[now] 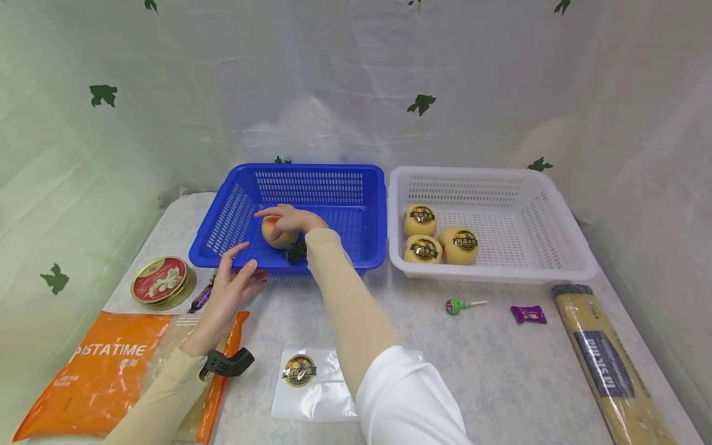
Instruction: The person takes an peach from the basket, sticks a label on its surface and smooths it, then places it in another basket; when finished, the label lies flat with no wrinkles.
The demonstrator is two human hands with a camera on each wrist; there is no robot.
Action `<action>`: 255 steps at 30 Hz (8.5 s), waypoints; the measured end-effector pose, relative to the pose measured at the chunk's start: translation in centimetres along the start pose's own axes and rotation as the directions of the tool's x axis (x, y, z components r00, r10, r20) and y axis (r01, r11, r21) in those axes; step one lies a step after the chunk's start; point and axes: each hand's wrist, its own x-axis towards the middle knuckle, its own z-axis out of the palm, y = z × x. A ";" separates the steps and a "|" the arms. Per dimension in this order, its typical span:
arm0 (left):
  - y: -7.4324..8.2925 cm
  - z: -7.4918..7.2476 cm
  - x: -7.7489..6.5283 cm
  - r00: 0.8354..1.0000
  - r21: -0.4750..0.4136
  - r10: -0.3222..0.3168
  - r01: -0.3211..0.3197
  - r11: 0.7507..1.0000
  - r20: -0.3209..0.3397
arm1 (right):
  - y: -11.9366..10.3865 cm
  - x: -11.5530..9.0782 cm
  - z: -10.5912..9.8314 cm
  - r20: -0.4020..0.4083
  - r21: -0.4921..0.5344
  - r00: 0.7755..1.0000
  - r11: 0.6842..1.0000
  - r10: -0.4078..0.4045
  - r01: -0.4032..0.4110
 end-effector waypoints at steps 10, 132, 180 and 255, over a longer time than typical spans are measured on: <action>-0.1 0.0 0.1 1.000 0.022 -0.013 0.014 1.000 -0.019 | 0.8 -1.1 -0.9 -0.141 0.079 0.981 0.989 0.135 -0.125; -2.2 2.7 -10.7 0.603 0.596 -0.072 -0.752 0.280 0.795 | 7.0 -25.9 8.2 -0.389 -0.089 0.820 0.903 -0.420 0.420; -3.3 12.6 0.3 0.768 0.317 0.028 -0.297 0.901 0.640 | 12.3 -23.9 4.9 -0.377 0.231 0.912 0.937 -0.163 0.263; -0.8 13.5 -1.9 0.887 0.179 0.011 -0.105 0.978 0.463 | 11.2 -22.7 4.4 -0.407 0.573 0.905 0.806 0.124 0.147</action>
